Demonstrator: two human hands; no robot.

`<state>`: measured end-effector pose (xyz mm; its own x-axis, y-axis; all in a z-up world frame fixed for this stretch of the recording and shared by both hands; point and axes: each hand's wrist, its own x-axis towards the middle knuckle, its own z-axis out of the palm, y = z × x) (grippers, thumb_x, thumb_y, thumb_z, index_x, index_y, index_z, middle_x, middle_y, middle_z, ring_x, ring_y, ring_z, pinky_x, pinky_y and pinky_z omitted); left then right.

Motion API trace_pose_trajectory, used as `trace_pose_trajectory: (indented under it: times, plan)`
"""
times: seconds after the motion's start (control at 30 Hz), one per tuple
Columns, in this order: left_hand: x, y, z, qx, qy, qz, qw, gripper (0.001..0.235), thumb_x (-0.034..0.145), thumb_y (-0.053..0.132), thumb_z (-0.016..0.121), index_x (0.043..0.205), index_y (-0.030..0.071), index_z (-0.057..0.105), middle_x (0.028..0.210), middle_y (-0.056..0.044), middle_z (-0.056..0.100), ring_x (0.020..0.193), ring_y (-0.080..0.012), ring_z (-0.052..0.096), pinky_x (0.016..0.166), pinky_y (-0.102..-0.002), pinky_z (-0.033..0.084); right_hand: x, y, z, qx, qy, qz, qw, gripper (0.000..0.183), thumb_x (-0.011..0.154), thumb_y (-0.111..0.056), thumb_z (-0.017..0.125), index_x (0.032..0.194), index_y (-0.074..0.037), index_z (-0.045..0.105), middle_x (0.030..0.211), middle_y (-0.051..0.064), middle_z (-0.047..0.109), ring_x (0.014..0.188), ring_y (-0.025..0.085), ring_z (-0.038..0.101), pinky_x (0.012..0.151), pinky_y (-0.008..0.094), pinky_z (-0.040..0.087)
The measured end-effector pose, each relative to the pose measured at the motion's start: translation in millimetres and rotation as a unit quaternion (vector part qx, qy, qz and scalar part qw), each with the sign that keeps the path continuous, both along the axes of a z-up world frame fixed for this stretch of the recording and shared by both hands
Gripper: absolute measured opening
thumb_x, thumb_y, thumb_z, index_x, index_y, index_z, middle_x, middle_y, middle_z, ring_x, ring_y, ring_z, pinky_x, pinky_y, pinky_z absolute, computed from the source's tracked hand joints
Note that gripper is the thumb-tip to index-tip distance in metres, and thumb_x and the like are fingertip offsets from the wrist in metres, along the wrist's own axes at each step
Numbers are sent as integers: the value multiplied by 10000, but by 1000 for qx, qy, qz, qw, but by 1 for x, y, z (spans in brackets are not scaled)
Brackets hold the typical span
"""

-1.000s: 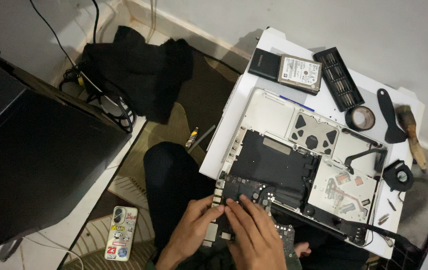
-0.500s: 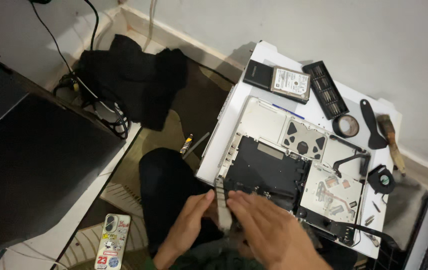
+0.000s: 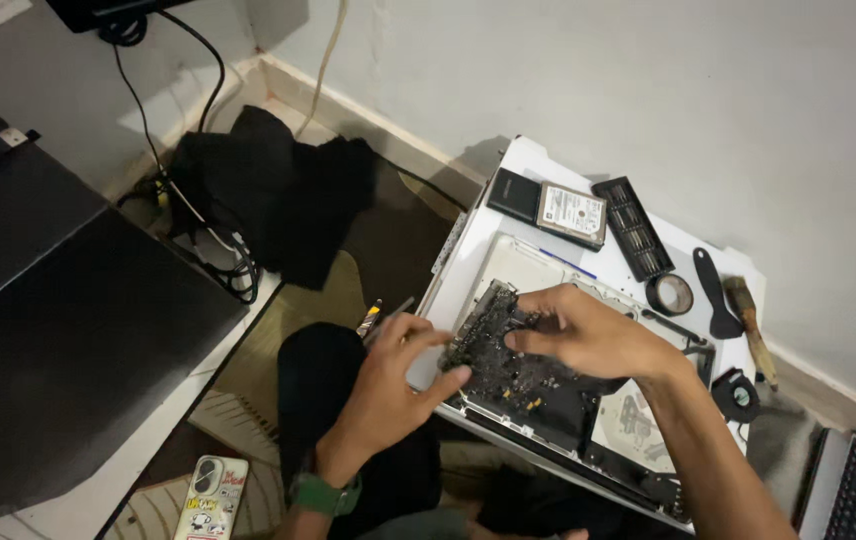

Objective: The person sits on the floor and works on a disassembled laptop, handling the motherboard and connecting cables. They manipulate the motherboard, align it with the laptop chassis, and connect ribbon cables to the board.

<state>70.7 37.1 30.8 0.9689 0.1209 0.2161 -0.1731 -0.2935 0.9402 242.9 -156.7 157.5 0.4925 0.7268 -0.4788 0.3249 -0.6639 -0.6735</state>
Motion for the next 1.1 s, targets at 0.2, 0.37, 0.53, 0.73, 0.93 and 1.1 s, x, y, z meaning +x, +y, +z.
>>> trace_pose_trajectory:
  times: [0.2, 0.37, 0.53, 0.73, 0.93, 1.1]
  plan:
    - [11, -1, -18, -39, 16, 7, 999, 388, 1035, 391, 707, 1036, 8, 765, 1144, -74, 583, 1148, -225, 624, 1048, -378, 471, 23, 4, -23, 59, 106, 4, 993, 222, 978, -199, 771, 806, -60, 779, 751, 27, 759, 695, 165, 712, 739, 317, 558]
    - [13, -4, -17, -80, 96, -18, 992, 384, 1048, 392, 686, 954, 20, 719, 1124, -48, 554, 1166, -200, 572, 1047, -352, 451, 23, 6, -36, -142, 141, -180, 963, 792, 812, -323, 844, 1514, -91, 559, 1152, 70, 535, 1014, 184, 517, 958, 352, 480]
    - [17, -8, -21, -33, 73, -13, 997, 351, 1027, 384, 710, 961, 46, 774, 1131, -47, 610, 1156, -209, 593, 1054, -376, 456, 35, -9, -65, 3, 158, -89, 983, 345, 901, -229, 919, 765, -106, 626, 675, 9, 552, 629, 166, 460, 647, 353, 347]
    - [15, -11, -28, -15, 64, -8, 998, 391, 1030, 425, 697, 985, 42, 763, 1164, -56, 587, 1178, -224, 591, 1070, -379, 452, 29, -8, -77, 30, 141, -110, 983, 520, 939, -238, 922, 694, -149, 472, 615, -20, 385, 531, 137, 299, 515, 331, 224]
    - [3, 2, -26, 4, 70, 38, 997, 450, 938, 426, 811, 1296, 161, 745, 1282, -58, 512, 1057, -220, 528, 972, -414, 498, 38, -8, -85, -26, 105, -134, 985, 588, 910, -278, 959, 707, -139, 425, 665, -6, 321, 588, 159, 303, 575, 347, 235]
    - [1, -2, -30, 10, 18, 23, 1000, 475, 942, 428, 826, 1281, 105, 744, 1316, -103, 476, 1354, -297, 535, 1197, -492, 450, 38, 1, -83, -31, 102, -132, 985, 700, 936, -236, 958, 679, -168, 310, 612, -24, 252, 544, 136, 224, 552, 345, 164]
